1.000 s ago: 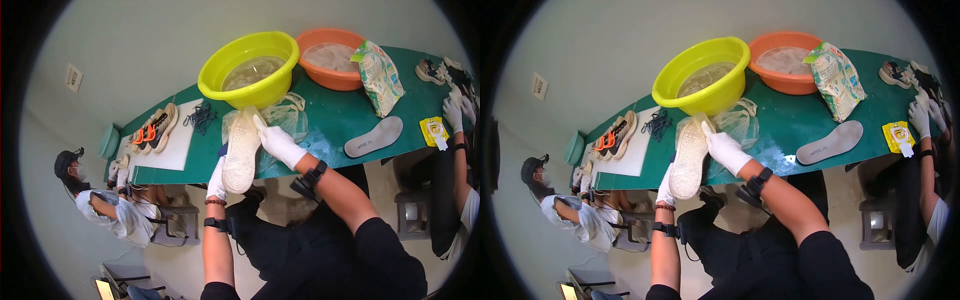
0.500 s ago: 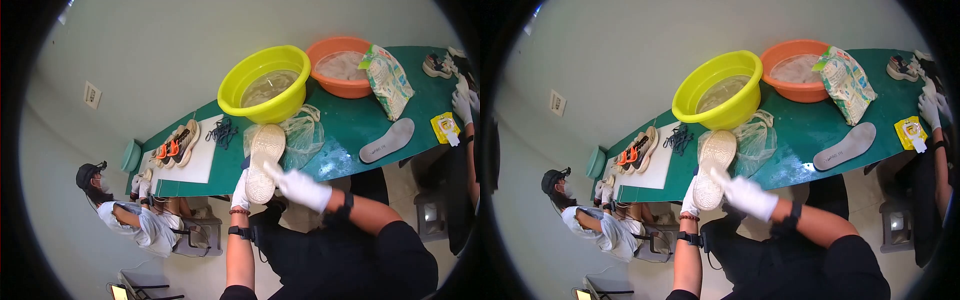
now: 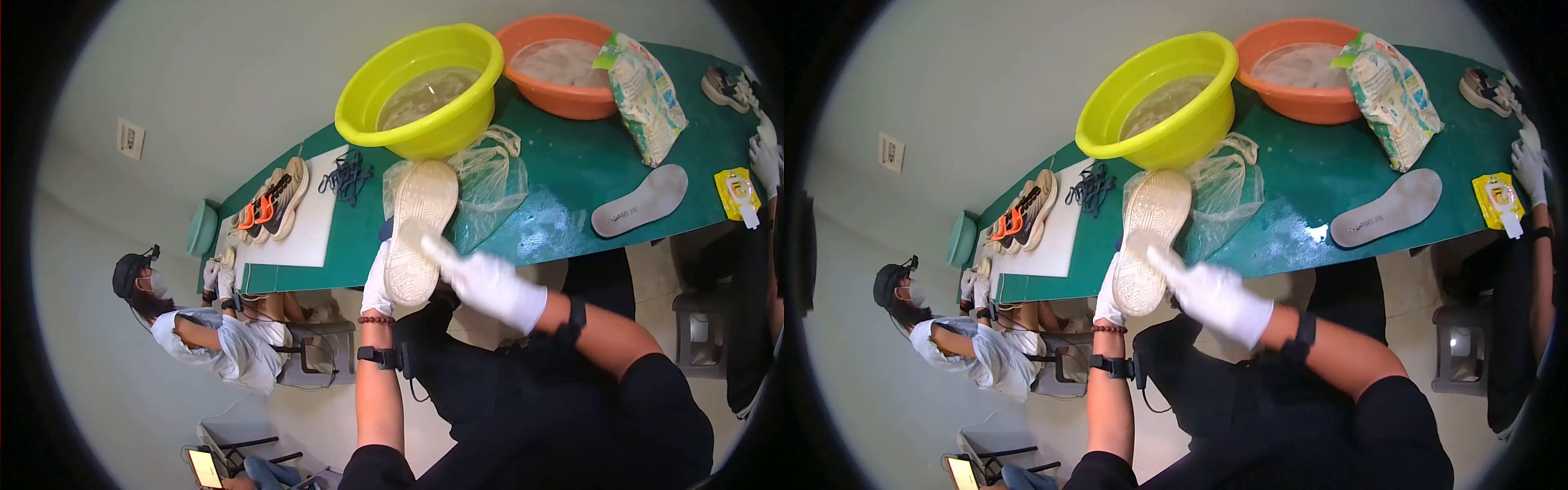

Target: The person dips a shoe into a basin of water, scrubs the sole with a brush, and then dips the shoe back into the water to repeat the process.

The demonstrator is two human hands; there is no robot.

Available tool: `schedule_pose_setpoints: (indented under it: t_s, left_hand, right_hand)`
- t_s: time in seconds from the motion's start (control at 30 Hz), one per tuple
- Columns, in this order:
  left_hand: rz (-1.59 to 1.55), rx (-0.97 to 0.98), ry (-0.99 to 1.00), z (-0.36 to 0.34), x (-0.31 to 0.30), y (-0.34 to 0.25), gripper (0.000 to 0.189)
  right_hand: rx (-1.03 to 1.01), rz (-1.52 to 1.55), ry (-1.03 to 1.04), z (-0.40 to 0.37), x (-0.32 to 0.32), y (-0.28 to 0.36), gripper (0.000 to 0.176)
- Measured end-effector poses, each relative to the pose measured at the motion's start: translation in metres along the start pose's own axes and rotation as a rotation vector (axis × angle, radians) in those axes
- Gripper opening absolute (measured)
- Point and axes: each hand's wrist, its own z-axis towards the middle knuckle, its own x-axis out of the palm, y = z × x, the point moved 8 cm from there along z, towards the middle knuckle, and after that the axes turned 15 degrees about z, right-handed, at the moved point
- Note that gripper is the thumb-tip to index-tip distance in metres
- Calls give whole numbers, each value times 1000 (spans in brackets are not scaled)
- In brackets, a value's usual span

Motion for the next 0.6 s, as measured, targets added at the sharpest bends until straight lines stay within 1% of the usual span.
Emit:
schedule_pose_setpoints:
  t_s: [0.03, 0.07, 0.1, 0.13, 0.17, 0.23, 0.27, 0.3, 0.37, 0.4, 0.43, 0.47, 0.5, 0.53, 0.57, 0.6]
  left_hand:
    - [2, 4, 31, 3, -6, 0, 40]
    - [-39, -9, -38, 6, -13, 4, 37]
    - [-31, -4, -45, 5, -14, 4, 37]
    - [-27, 3, -51, 5, -15, 5, 37]
    - [-26, 14, -53, 6, -16, 3, 37]
    - [158, 78, 6, 10, -17, -1, 36]
    - [244, 110, 29, 10, -17, 0, 36]
    - [247, 128, 26, 10, -17, 0, 35]
    - [296, 156, 11, 4, -20, 1, 35]
    - [340, 171, 2, 0, -23, 1, 36]
    - [420, 196, 0, -2, -27, 0, 38]
    - [498, 223, 3, 0, -28, -2, 41]
    - [197, 110, 87, -1, -8, -2, 40]
    - [-102, -18, 136, -4, 12, -3, 40]
    - [-99, -21, 101, -7, 16, -5, 38]
    - [-94, -22, 66, -7, 17, -7, 36]
  right_hand:
    - [-14, 35, -108, 15, -14, -13, 63]
    - [-8, 59, -166, 32, -25, -29, 63]
    - [0, 81, -223, 47, -33, -46, 64]
    - [-107, 106, -291, 52, -39, -43, 64]
    - [-68, 115, -226, 46, -25, -46, 64]
    - [1, 112, -84, 9, -4, -14, 64]
    - [-78, 120, -24, -5, 12, -4, 65]
    - [-214, 89, -1, -12, 18, 2, 69]
    - [-98, 118, 24, -3, -10, 2, 68]
    - [-75, 80, -53, 1, -24, -3, 67]
    - [-197, 111, -112, 2, -29, 2, 64]
    - [-220, 17, 0, -4, -17, 10, 65]
    - [-241, -80, 114, -16, -5, 24, 66]
    - [-336, -124, 218, -29, 15, 31, 69]
    - [-521, -226, 155, -42, 31, 35, 72]
    - [-502, -240, 107, -34, 30, 28, 72]
